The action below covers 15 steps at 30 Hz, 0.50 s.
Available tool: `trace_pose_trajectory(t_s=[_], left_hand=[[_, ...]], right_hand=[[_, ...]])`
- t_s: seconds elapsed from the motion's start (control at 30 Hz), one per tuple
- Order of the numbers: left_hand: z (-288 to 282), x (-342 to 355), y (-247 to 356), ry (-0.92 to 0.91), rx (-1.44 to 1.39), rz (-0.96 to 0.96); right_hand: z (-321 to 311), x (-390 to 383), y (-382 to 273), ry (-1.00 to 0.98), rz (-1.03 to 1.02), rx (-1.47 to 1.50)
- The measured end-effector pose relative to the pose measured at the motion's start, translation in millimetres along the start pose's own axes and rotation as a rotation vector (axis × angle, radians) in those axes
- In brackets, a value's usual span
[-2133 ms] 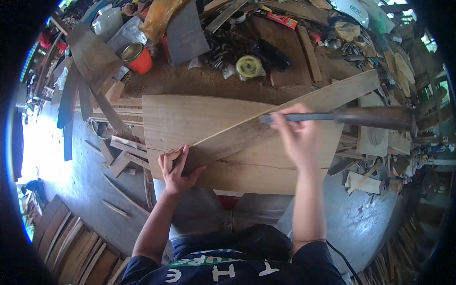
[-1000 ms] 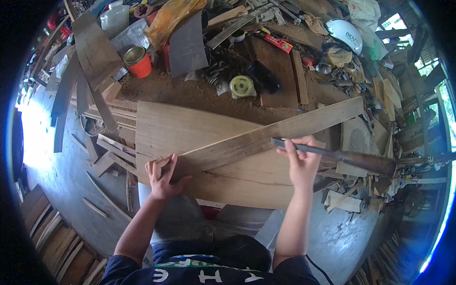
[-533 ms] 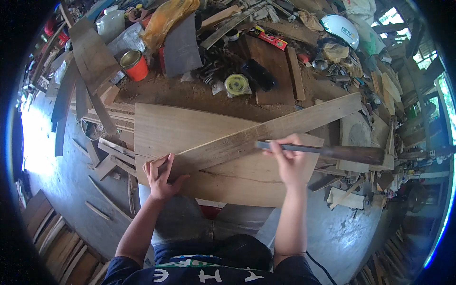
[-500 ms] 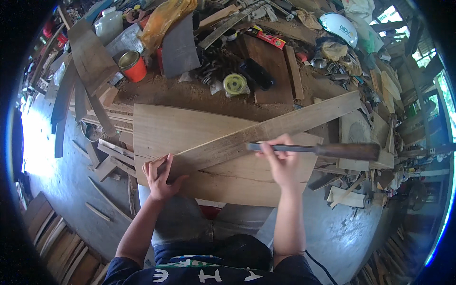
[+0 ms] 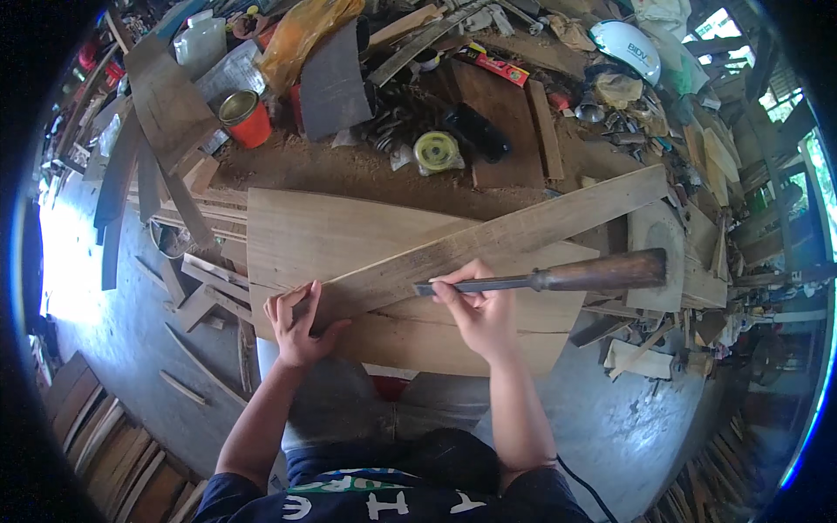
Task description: The person uses a chisel to carve and mark a piece of wood on a workbench in a workshop.
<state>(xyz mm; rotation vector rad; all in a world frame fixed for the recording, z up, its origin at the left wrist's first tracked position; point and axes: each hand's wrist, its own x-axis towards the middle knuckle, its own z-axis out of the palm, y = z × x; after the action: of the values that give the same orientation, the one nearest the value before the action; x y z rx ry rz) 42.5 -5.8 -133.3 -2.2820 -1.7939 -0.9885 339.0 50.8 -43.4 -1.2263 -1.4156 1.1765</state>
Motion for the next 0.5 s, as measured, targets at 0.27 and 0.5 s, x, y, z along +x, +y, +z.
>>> trace_pose_trajectory(t_s=[0.27,0.5], left_hand=[[5.5,7.9,2.2,0.001,-0.012,-0.001],[-7.6,-7.3,-6.1,-0.134,0.074,-0.022]], right_hand=[[-49.2,8.3,-5.7,0.302,-0.052,0.035],[-25.4,3.4,3.0,0.185,-0.021,-0.011]])
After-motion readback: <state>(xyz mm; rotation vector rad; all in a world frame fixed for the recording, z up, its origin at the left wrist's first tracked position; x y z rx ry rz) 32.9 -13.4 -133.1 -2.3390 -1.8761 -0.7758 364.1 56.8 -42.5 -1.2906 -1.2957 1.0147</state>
